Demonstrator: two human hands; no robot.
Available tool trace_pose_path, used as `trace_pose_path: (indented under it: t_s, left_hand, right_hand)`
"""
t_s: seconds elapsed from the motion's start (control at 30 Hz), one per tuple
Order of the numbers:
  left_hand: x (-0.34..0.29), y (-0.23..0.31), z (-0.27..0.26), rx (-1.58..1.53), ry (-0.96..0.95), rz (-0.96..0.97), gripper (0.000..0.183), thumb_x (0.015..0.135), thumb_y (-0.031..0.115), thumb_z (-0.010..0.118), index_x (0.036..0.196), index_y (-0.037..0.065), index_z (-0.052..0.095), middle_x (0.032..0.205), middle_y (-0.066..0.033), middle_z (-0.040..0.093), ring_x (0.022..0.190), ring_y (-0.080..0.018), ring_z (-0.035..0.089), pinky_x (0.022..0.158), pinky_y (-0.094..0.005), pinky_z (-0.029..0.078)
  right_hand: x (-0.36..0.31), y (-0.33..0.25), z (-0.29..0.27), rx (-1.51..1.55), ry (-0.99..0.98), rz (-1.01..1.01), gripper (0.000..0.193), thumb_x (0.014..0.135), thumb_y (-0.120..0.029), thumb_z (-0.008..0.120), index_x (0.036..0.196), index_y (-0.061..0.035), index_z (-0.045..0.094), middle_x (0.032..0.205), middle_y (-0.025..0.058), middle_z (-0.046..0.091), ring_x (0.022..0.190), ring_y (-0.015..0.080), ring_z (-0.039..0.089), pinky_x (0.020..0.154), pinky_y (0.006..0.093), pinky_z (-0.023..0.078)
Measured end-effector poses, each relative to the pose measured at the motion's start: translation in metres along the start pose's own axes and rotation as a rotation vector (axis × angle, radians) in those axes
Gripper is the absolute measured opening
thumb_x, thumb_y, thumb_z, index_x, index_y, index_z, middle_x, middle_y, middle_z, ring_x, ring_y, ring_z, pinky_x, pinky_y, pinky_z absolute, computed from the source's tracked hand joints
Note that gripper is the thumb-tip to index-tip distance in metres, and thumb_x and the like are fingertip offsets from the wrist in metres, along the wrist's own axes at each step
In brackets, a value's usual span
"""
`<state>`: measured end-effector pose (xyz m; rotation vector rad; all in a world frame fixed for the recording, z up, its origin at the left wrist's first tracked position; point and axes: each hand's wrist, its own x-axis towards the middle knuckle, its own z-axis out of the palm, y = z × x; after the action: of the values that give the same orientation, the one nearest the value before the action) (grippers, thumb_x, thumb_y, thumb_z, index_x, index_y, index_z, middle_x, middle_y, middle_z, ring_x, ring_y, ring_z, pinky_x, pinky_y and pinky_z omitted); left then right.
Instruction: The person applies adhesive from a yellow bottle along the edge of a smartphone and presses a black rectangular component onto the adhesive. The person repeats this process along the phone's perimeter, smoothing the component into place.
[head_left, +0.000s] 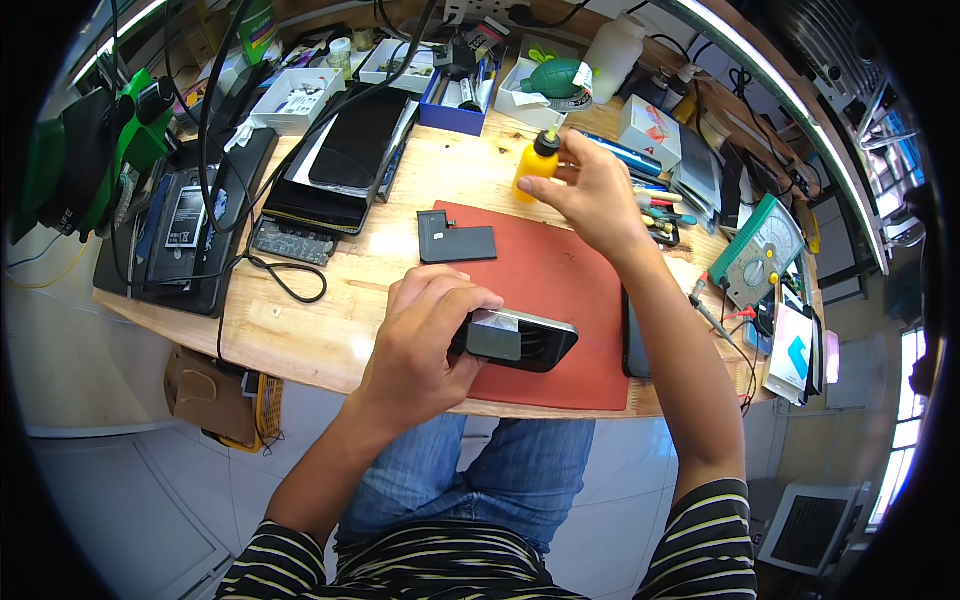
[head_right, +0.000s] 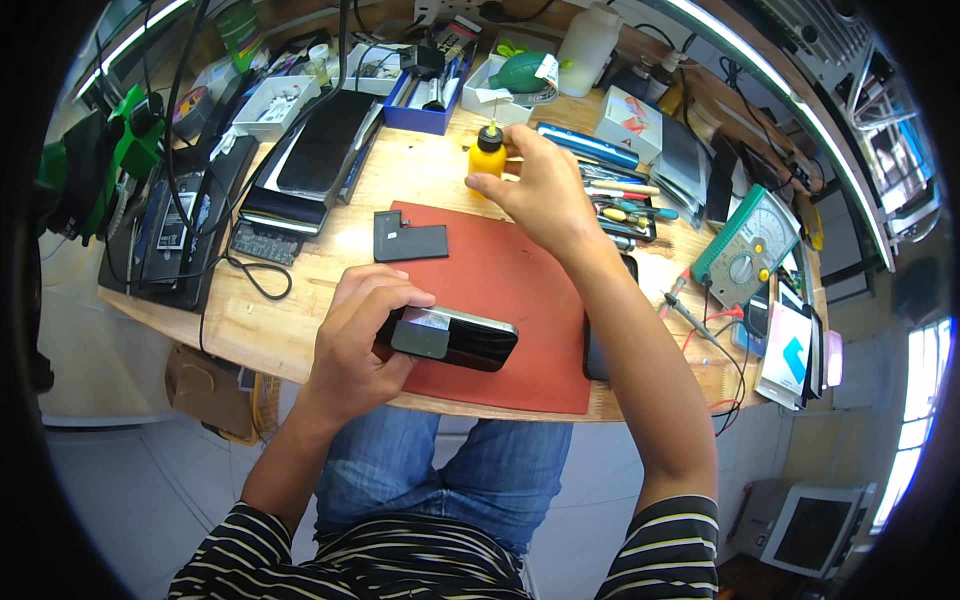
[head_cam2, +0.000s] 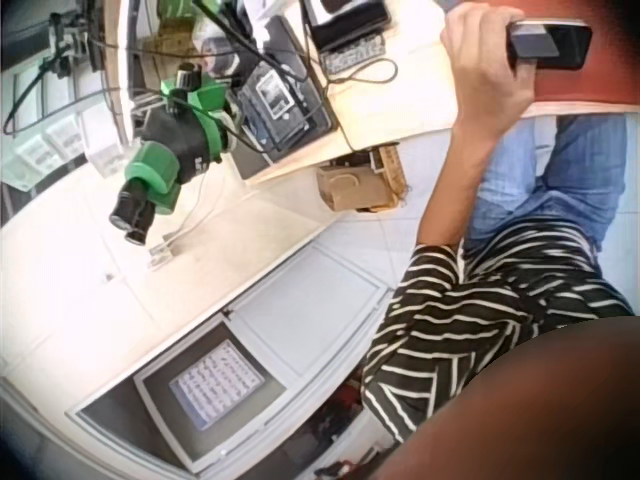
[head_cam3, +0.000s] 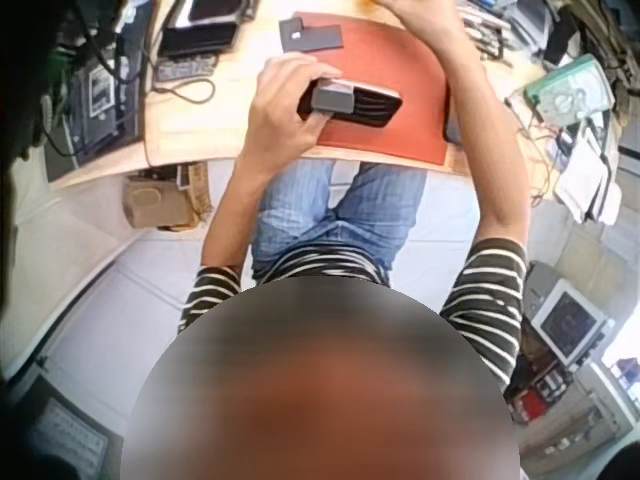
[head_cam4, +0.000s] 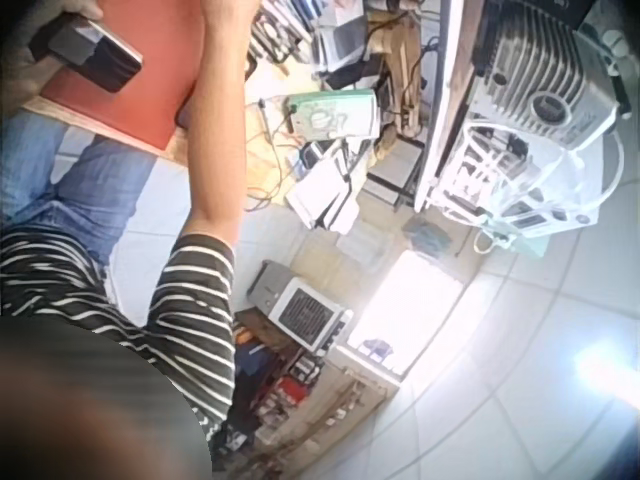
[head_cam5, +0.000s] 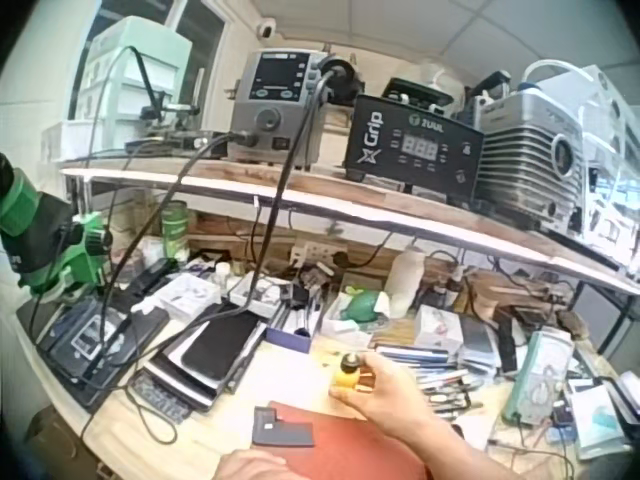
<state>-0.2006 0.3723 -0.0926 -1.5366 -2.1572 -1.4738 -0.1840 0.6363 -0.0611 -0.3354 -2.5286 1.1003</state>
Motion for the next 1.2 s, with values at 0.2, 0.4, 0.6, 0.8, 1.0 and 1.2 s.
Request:
trace_pose_path:
  t_s: [0.2,0.4,0.6,0.8,1.0,1.2]
  left_hand:
    - [0.002,0.0,-0.003,-0.001,-0.059,-0.007,0.051,0.067,-0.001,0.082,0.116,0.007,0.069,0.109,-0.0117,0.069,0.114,-0.0371,0.062,0.102,-0.0463,0.05]
    - [0.001,-0.001,-0.007,-0.025,-0.129,-0.046,0.085,0.068,0.01,0.094,0.143,0.007,0.056,0.125,-0.0148,0.064,0.124,-0.0363,0.057,0.106,-0.0467,0.046]
    - [0.0,-0.005,-0.006,0.02,-0.153,0.014,0.109,0.066,0.011,0.094,0.159,0.004,0.037,0.129,-0.0161,0.06,0.124,-0.037,0.055,0.108,-0.0476,0.044]
    - [0.0,-0.005,-0.006,0.03,-0.165,0.041,0.113,0.067,0.011,0.091,0.162,0.002,0.031,0.126,-0.0158,0.059,0.124,-0.0373,0.054,0.107,-0.0487,0.04]
    - [0.0,-0.008,-0.004,0.041,-0.164,0.025,0.111,0.066,0.012,0.093,0.16,0.005,0.035,0.127,-0.0156,0.059,0.125,-0.0373,0.052,0.108,-0.0484,0.039]
    - [-0.001,-0.012,-0.003,0.03,-0.143,0.051,0.109,0.066,0.015,0.094,0.159,0.005,0.039,0.13,-0.0149,0.059,0.126,-0.0365,0.052,0.11,-0.0485,0.039]
  right_hand:
    - [0.02,0.014,0.017,-0.063,0.067,0.07,0.057,0.086,-0.021,0.087,0.129,0.0074,0.063,0.12,0.026,0.074,0.115,0.0343,0.073,0.096,0.0421,0.058]
    - [-0.049,-0.021,-0.013,0.052,0.239,0.08,0.056,0.089,-0.024,0.084,0.132,0.0053,0.063,0.119,0.0198,0.074,0.113,0.0276,0.073,0.093,0.0389,0.059]
    - [-0.129,-0.069,-0.004,-0.288,0.052,-0.453,0.062,0.074,-0.032,0.094,0.122,-0.0015,0.068,0.116,0.0167,0.072,0.107,0.0376,0.072,0.093,0.0467,0.058]
    - [-0.126,-0.068,0.02,-0.458,0.078,-0.658,0.039,0.08,-0.015,0.075,0.117,-0.003,0.073,0.104,0.01,0.069,0.1,0.0268,0.071,0.089,0.0474,0.054]
    - [-0.13,-0.063,0.013,-0.522,0.103,-0.675,0.034,0.079,-0.01,0.071,0.11,0.0005,0.076,0.097,0.0085,0.069,0.093,0.0248,0.07,0.086,0.0462,0.055]
    - [-0.142,-0.058,-0.007,-0.593,0.104,-0.608,0.028,0.079,-0.004,0.076,0.107,-0.0041,0.077,0.092,0.0043,0.07,0.093,0.0211,0.071,0.093,0.0472,0.055]
